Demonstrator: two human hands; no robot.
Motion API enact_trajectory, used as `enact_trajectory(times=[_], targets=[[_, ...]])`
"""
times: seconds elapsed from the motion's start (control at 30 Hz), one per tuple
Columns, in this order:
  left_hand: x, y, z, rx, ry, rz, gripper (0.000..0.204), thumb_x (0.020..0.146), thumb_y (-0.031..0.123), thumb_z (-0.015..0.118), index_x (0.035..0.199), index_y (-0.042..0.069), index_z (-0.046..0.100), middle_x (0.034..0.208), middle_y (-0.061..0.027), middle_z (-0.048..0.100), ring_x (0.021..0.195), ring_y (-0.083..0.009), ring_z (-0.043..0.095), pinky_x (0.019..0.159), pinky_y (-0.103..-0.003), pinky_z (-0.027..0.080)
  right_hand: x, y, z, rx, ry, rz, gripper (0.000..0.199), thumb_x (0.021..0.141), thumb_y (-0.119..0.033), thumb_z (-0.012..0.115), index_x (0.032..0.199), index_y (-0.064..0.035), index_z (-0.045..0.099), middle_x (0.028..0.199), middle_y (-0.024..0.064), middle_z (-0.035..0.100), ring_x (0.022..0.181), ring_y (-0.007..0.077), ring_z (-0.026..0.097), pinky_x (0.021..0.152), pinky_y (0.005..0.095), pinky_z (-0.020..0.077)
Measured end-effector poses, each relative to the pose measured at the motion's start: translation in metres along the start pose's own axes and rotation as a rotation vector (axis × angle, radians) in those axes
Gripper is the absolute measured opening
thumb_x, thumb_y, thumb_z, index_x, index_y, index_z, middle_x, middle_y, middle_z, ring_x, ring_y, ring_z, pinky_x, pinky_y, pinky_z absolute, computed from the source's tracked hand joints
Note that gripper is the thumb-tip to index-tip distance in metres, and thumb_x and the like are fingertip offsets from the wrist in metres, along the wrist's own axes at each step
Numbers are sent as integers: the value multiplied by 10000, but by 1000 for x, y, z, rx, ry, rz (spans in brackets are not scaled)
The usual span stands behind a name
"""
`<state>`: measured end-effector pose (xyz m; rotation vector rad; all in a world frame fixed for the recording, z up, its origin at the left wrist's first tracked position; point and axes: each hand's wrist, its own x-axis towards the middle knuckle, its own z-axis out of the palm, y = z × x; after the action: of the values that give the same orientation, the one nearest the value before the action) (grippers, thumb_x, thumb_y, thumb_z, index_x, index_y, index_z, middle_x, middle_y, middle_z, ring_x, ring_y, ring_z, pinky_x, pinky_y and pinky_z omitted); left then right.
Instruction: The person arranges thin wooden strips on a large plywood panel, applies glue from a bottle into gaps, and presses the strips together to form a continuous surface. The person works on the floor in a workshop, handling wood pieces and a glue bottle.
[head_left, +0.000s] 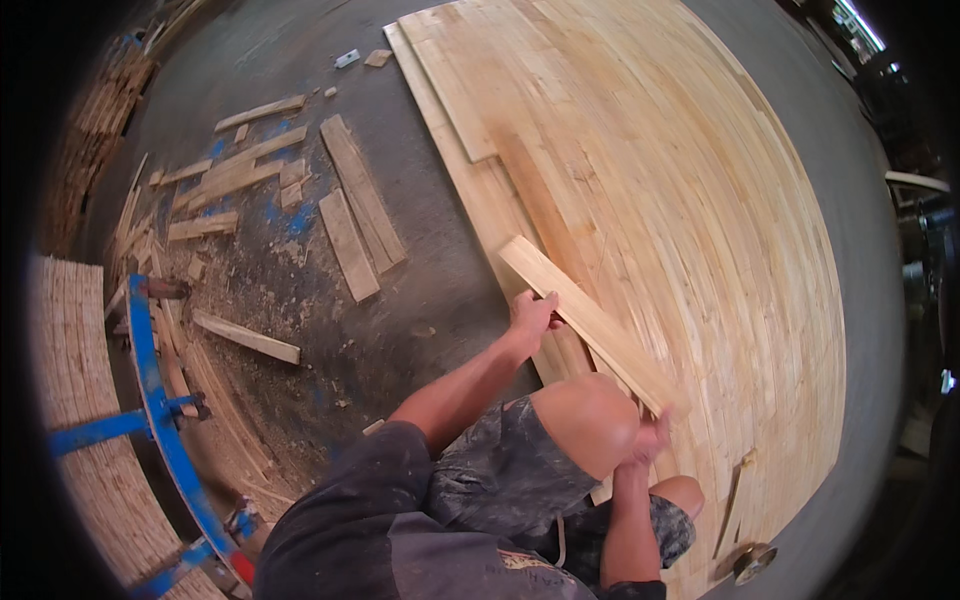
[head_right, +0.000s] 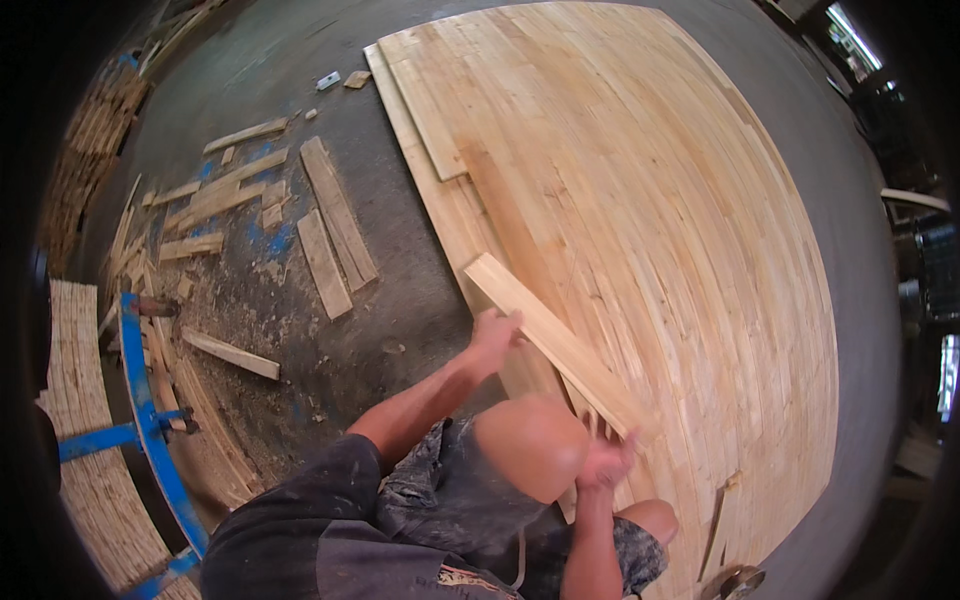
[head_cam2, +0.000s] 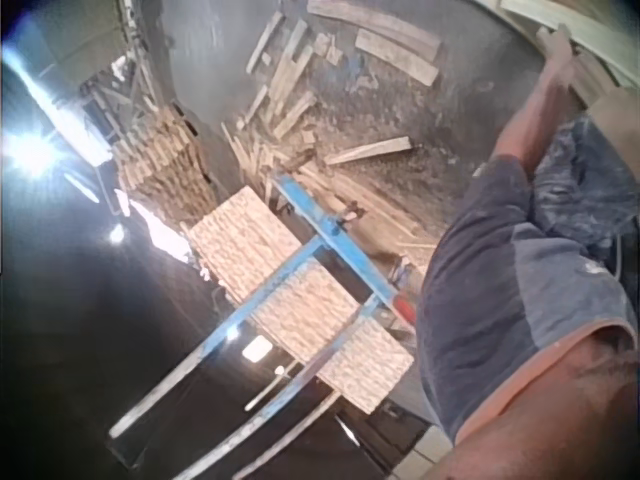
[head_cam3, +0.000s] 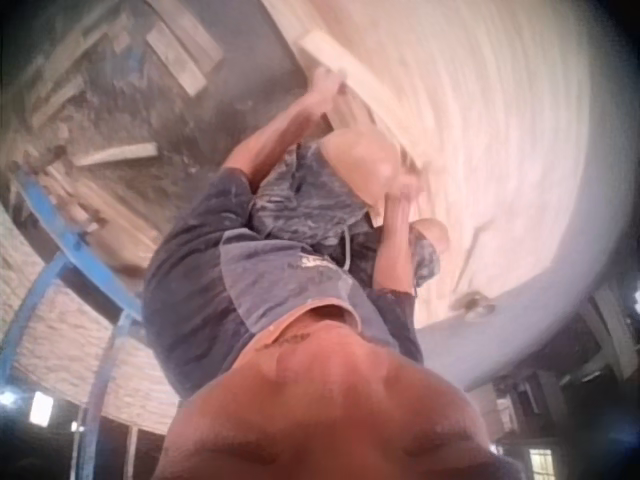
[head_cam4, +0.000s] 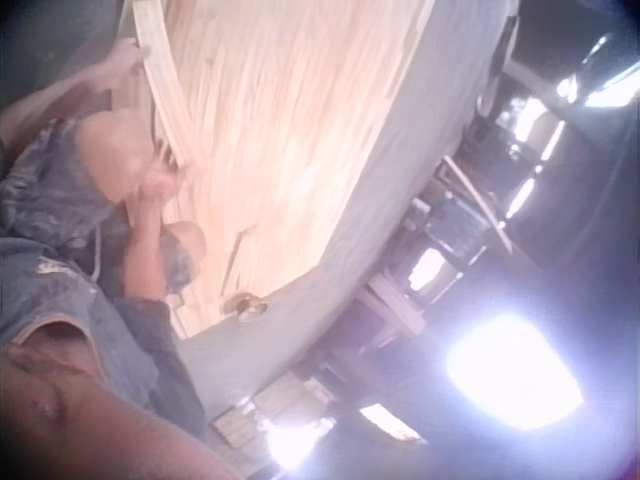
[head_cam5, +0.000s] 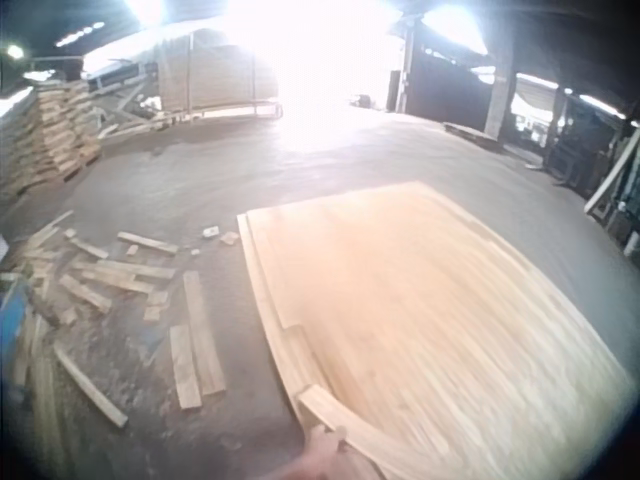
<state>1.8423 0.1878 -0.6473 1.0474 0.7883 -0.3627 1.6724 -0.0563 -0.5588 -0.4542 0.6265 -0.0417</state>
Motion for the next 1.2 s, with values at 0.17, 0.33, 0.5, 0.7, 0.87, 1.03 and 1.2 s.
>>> enact_trajectory(times=[0.17, 0.33, 0.5, 0.7, 0.87, 1.03, 1.2], targets=[[26, 33, -26, 193, 23, 105, 223, 1029, 194, 770, 1071, -23, 746, 945, -108, 791, 727, -175, 747, 563, -332, 606, -42, -26, -33, -377, 265, -67, 397, 1130, -326, 675, 1422, -57, 670, 1288, 98, 735, 1189, 257, 700, 1029, 441, 593], [56, 59, -39, 345, 138, 234, 392, 1004, 350, 800, 1076, -32, 746, 945, -130, 796, 814, -225, 765, 730, -412, 628, -4, 46, -16, -1110, 294, -108, 196, 1121, -160, 701, 1174, 19, 764, 933, 10, 744, 809, 104, 698, 706, 278, 567], [50, 45, -41, 483, 81, 309, 420, 1034, 340, 769, 1205, -37, 707, 1111, -159, 791, 904, -239, 777, 733, -419, 636, 63, 93, -5, -884, 70, -43, 193, 1118, -146, 724, 1140, 42, 766, 915, 24, 755, 728, 83, 659, 631, 270, 543], [21, 49, -24, 456, 79, 228, 423, 1064, 304, 733, 1283, -50, 658, 1214, -196, 762, 1032, -282, 781, 753, -431, 652, 84, 81, -2, -957, 134, -89, 234, 1109, -164, 734, 1048, 57, 777, 853, 85, 761, 681, 132, 692, 608, 293, 579], [17, -1, -10, 508, 96, 242, 387, 1076, 293, 708, 1278, -31, 643, 1214, -219, 750, 1148, -339, 750, 927, -486, 623, 96, 76, 3, -961, 115, -107, 281, 1115, -154, 661, 1014, 81, 778, 852, 160, 787, 732, 204, 782, 651, 342, 659], [66, -58, -41, 443, -471, 211, 196, 1056, 170, 751, 1035, -22, 790, 959, -135, 820, 883, -202, 794, 744, -392, 648, 119, 42, 2, -970, -74, 370, 351, 1065, -297, 741, 868, -15, 809, 786, 129, 769, 757, 193, 792, 587, 350, 601], [103, -59, -69, 353, -254, 12, 420, 1094, 312, 784, 1276, -18, 599, 1187, -176, 746, 1024, -323, 786, 746, -482, 710, 132, -143, -60, -1909, 60, -224, 296, 988, -292, 695, 926, -34, 827, 899, 243, 791, 824, 451, 761, 843, 563, 617]])
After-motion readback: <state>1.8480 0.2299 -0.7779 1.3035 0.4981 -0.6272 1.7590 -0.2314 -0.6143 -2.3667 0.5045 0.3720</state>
